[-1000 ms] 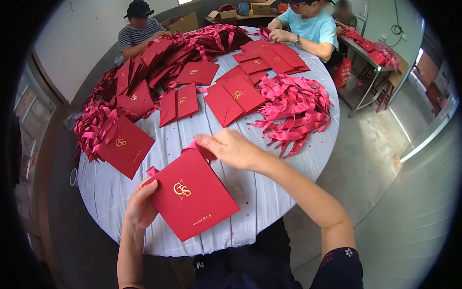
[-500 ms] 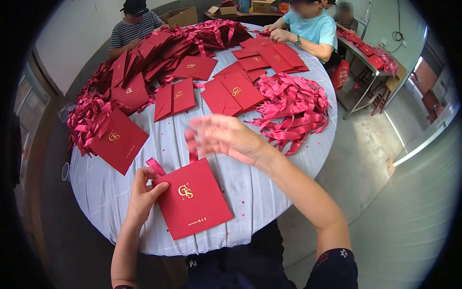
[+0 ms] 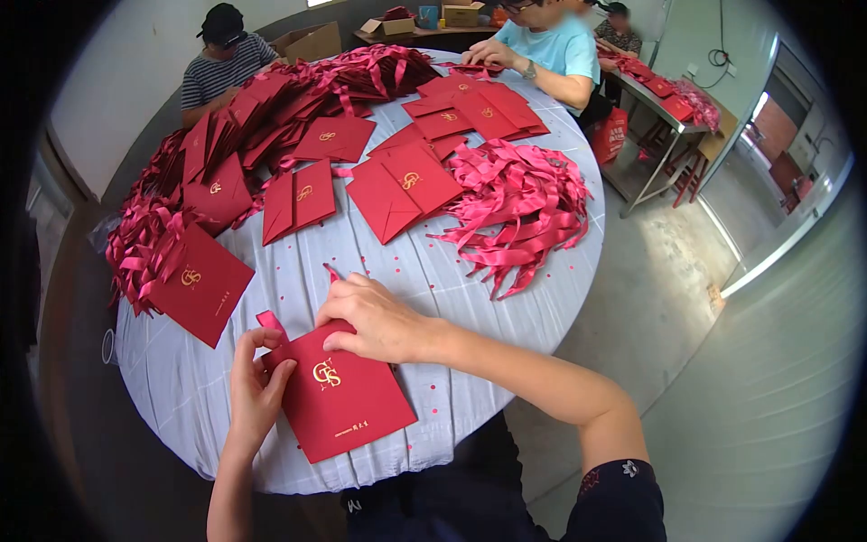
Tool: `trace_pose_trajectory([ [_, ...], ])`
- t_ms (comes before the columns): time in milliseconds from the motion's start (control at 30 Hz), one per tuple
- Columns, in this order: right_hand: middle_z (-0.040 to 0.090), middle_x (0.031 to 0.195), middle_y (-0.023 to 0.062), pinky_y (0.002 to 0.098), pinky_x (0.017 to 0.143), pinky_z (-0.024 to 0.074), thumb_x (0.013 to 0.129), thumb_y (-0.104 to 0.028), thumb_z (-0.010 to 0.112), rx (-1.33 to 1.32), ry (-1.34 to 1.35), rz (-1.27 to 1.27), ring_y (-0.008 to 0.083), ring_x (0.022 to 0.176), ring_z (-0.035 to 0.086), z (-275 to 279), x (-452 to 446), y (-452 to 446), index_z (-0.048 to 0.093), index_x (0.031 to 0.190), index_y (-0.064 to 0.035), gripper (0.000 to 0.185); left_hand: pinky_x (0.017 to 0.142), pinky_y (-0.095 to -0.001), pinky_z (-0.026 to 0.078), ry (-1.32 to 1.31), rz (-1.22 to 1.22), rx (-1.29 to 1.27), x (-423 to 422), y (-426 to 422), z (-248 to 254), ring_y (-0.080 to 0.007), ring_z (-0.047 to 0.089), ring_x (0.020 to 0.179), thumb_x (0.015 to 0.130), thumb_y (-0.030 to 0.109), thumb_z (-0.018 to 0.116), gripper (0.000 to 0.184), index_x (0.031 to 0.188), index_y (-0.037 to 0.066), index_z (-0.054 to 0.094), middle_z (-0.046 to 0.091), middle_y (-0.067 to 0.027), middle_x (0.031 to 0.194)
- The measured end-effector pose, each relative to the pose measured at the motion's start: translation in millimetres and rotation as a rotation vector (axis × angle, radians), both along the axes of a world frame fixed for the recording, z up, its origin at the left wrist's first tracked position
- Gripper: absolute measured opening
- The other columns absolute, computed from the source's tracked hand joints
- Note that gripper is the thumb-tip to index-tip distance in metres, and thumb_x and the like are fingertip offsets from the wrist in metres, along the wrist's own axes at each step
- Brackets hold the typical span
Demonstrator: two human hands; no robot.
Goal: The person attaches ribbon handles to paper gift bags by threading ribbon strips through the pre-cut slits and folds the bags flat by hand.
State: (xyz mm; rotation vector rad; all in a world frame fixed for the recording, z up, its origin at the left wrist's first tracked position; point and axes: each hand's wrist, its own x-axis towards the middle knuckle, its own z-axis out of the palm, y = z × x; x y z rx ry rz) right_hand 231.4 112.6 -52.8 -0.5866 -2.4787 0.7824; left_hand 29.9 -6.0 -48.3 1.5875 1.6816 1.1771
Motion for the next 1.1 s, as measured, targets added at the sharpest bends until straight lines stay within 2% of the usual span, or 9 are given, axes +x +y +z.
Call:
trace_pose_trajectory([
  [67, 0.057, 0.098, 0.0108, 0.0371, 0.09, 0.0418, 0.079, -0.018, 0.071, -0.018, 0.065, 0.046, 0.0277, 0.1, 0.05, -0.3, 2.3, -0.4, 0.065, 0.1, -0.0026, 0.027, 0.06, -0.0227, 0.047, 0.061, -0.053, 0.073, 2.3, -1.1, 3.3, -0.0126, 0.058, 0.077, 0.08, -0.005, 0.068, 0.03, 0.106, 0.001, 0.054, 0.052, -0.0092, 0.102],
  [233, 0.057, 0.094, 0.0098, 0.0365, 0.088, 0.042, 0.079, -0.011, 0.068, -0.142, 0.148, 0.037, 0.0273, 0.097, 0.051, 11.9, 6.9, -8.1, 0.061, 0.091, -0.0019, 0.016, 0.078, -0.0316, 0.045, 0.373, -0.061, 0.223, 7.9, -4.3, 22.1, -0.0244, 0.054, 0.092, 0.072, -0.005, 0.069, 0.03, 0.1, 0.004, 0.063, 0.052, -0.0107, 0.102],
  [400, 0.054, 0.089, 0.0089, 0.0369, 0.082, 0.0415, 0.076, -0.007, 0.067, 0.173, 0.282, -0.033, 0.0261, 0.091, 0.05, 51.2, 10.7, -33.8, 0.058, 0.085, -0.0028, 0.013, 0.084, -0.0369, 0.04, 0.623, -0.027, 0.348, 26.8, -14.1, 68.4, -0.0272, 0.049, 0.095, 0.069, -0.007, 0.068, 0.026, 0.093, 0.002, 0.061, 0.053, -0.0103, 0.095],
  [600, 0.053, 0.089, 0.0068, 0.0348, 0.079, 0.04, 0.073, -0.005, 0.069, 0.484, 0.298, -0.14, 0.0242, 0.089, 0.05, 72.0, 18.0, -51.0, 0.057, 0.083, -0.0042, 0.016, 0.075, -0.0357, 0.036, 0.961, 0.06, 0.428, 41.3, -25.2, 98.9, -0.0249, 0.049, 0.082, 0.069, 0.001, 0.072, 0.02, 0.083, 0.006, 0.059, 0.061, -0.0044, 0.079],
  [700, 0.052, 0.09, 0.0078, 0.0349, 0.078, 0.0388, 0.072, -0.005, 0.068, 0.445, 0.34, -0.116, 0.0246, 0.089, 0.048, 64.2, 19.3, -43.8, 0.056, 0.082, -0.0035, 0.015, 0.073, -0.0341, 0.037, 0.86, -0.036, 0.381, 31.9, -23.0, 97.9, -0.0229, 0.051, 0.075, 0.07, 0.001, 0.071, 0.018, 0.085, 0.005, 0.061, 0.063, -0.0053, 0.081],
  [867, 0.051, 0.091, 0.0086, 0.0358, 0.08, 0.0383, 0.073, -0.005, 0.067, 0.37, 0.417, -0.051, 0.025, 0.091, 0.047, 60.2, 21.9, -41.6, 0.056, 0.082, -0.0036, 0.015, 0.044, -0.0248, 0.041, 0.537, -0.245, 0.111, 13.3, -16.0, 102.5, -0.0134, 0.057, 0.051, 0.075, -0.012, 0.06, 0.015, 0.086, -0.001, 0.059, 0.062, -0.0075, 0.073],
  [967, 0.055, 0.098, 0.007, 0.0351, 0.087, 0.0399, 0.077, -0.001, 0.067, 0.225, 0.391, 0.009, 0.0237, 0.098, 0.051, 58.7, 32.2, -34.4, 0.058, 0.087, -0.005, 0.015, 0.042, -0.022, 0.042, 0.168, -0.214, 0.015, 3.0, -6.1, 81.7, -0.0097, 0.054, 0.046, 0.08, -0.011, 0.057, 0.011, 0.085, -0.002, 0.056, 0.058, -0.0055, 0.068],
  [1033, 0.056, 0.1, 0.008, 0.0359, 0.087, 0.043, 0.082, -0.002, 0.064, -0.076, 0.629, 0.027, 0.0233, 0.098, 0.054, 58.8, 44.6, -19.6, 0.061, 0.096, -0.005, 0.015, 0.042, -0.021, 0.042, 0.208, -0.206, 0.083, 1.4, -5.1, 73.9, -0.0086, 0.054, 0.047, 0.081, -0.011, 0.056, 0.01, 0.085, -0.002, 0.056, 0.058, -0.0047, 0.068],
  [1100, 0.057, 0.097, 0.0079, 0.0376, 0.085, 0.0458, 0.085, -0.006, 0.063, -0.164, 0.602, -0.257, 0.022, 0.094, 0.057, 54.0, 72.9, 2.9, 0.064, 0.099, -0.0043, 0.014, 0.041, -0.0201, 0.042, 0.247, -0.185, 0.146, -1.5, -5.8, 71.6, -0.0075, 0.053, 0.048, 0.082, -0.011, 0.055, 0.009, 0.085, -0.002, 0.055, 0.057, -0.004, 0.067],
])
